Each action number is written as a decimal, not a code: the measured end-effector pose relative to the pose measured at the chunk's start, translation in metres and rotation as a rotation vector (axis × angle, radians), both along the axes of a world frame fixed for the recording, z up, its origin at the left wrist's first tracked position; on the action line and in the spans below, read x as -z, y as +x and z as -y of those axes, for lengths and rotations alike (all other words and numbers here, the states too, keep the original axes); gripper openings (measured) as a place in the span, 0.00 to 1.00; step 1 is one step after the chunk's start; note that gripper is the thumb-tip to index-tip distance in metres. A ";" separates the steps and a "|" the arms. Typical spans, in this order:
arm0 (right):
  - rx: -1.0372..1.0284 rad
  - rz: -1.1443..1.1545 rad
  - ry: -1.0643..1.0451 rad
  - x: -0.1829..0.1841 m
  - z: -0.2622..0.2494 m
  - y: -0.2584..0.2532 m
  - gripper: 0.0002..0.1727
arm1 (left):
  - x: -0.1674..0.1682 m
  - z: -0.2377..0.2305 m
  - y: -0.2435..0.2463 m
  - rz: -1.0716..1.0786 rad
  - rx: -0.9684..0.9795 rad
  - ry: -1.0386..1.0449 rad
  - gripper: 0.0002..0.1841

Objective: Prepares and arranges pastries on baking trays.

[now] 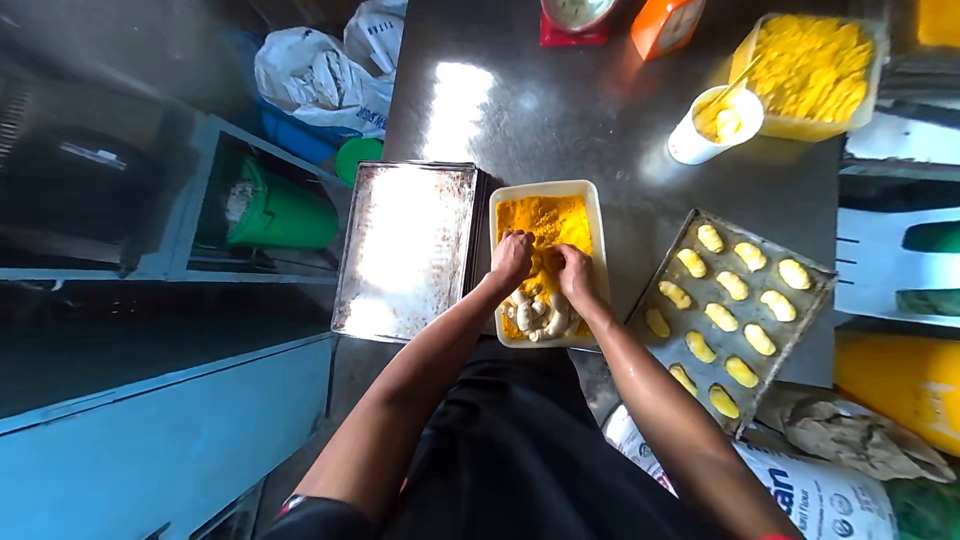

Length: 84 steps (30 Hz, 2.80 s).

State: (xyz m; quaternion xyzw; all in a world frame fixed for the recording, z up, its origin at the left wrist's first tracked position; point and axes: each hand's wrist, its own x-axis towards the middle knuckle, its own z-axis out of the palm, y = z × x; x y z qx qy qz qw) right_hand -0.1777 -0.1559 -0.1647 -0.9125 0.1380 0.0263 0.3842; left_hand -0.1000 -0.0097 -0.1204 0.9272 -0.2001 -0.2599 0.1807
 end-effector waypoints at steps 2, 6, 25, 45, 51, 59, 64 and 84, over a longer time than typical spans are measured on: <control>-0.003 0.092 -0.020 0.008 -0.007 -0.001 0.13 | 0.015 0.001 0.001 -0.038 -0.046 -0.001 0.10; -0.093 0.124 -0.033 0.007 -0.022 0.001 0.12 | 0.047 -0.004 0.013 -0.147 -0.119 0.045 0.19; 0.024 -0.255 -0.217 -0.007 -0.009 0.016 0.16 | -0.016 -0.095 0.040 -0.075 0.160 -0.344 0.12; 0.280 0.046 0.189 0.018 -0.321 0.268 0.11 | 0.039 -0.372 0.300 0.017 0.075 -0.163 0.13; 0.274 0.104 0.030 0.033 -0.314 0.261 0.11 | 0.055 -0.376 0.286 0.159 -0.119 -0.258 0.16; 0.350 0.262 -0.029 -0.038 -0.254 0.176 0.18 | 0.002 -0.356 0.255 0.207 -0.120 -0.234 0.18; 0.642 -0.270 -0.431 -0.059 -0.121 0.035 0.22 | -0.053 -0.273 0.153 0.139 0.074 -0.516 0.14; 0.187 -0.298 -0.249 -0.015 -0.033 0.007 0.28 | 0.025 0.001 0.029 -0.051 0.027 -0.048 0.24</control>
